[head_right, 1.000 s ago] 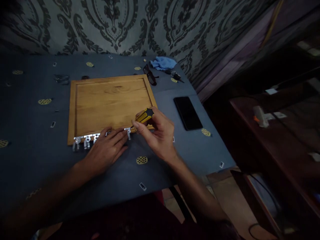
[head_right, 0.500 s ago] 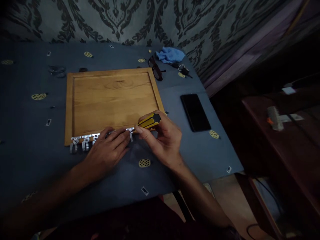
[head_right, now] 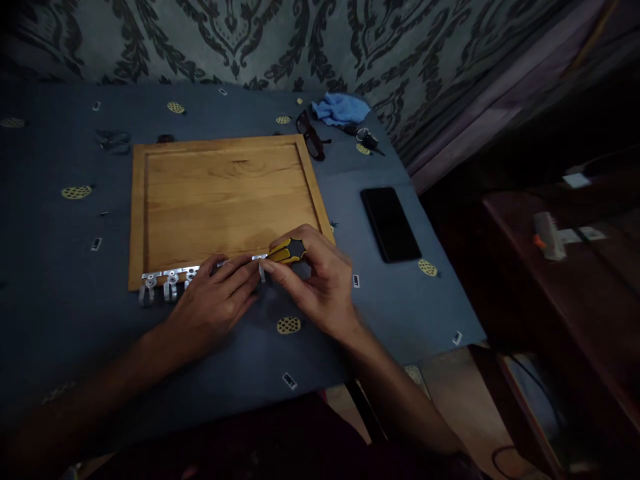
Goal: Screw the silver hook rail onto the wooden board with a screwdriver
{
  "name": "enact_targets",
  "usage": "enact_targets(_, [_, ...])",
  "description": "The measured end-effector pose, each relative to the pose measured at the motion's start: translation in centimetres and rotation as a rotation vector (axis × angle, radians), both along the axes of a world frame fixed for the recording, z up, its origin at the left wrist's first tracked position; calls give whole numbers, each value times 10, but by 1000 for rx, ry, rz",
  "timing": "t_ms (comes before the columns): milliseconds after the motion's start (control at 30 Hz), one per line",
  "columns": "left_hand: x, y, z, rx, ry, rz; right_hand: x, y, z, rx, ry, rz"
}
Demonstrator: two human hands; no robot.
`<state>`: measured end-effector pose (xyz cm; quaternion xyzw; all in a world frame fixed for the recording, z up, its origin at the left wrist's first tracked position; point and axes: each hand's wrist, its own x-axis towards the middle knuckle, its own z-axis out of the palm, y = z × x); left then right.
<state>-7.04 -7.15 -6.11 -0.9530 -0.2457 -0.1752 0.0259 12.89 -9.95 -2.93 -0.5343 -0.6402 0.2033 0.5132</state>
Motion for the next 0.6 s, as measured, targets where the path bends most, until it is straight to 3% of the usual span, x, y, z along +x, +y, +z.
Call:
enact_targets(233, [1, -2, -3, -35, 19, 20, 7, 5, 21, -229, 90, 172])
enact_targets(367, [0, -2, -3, 1, 21, 15, 11, 10, 27, -176, 12, 282])
enact_targets(600, [0, -1, -2, 15, 21, 9, -2, 12, 15, -158, 137, 150])
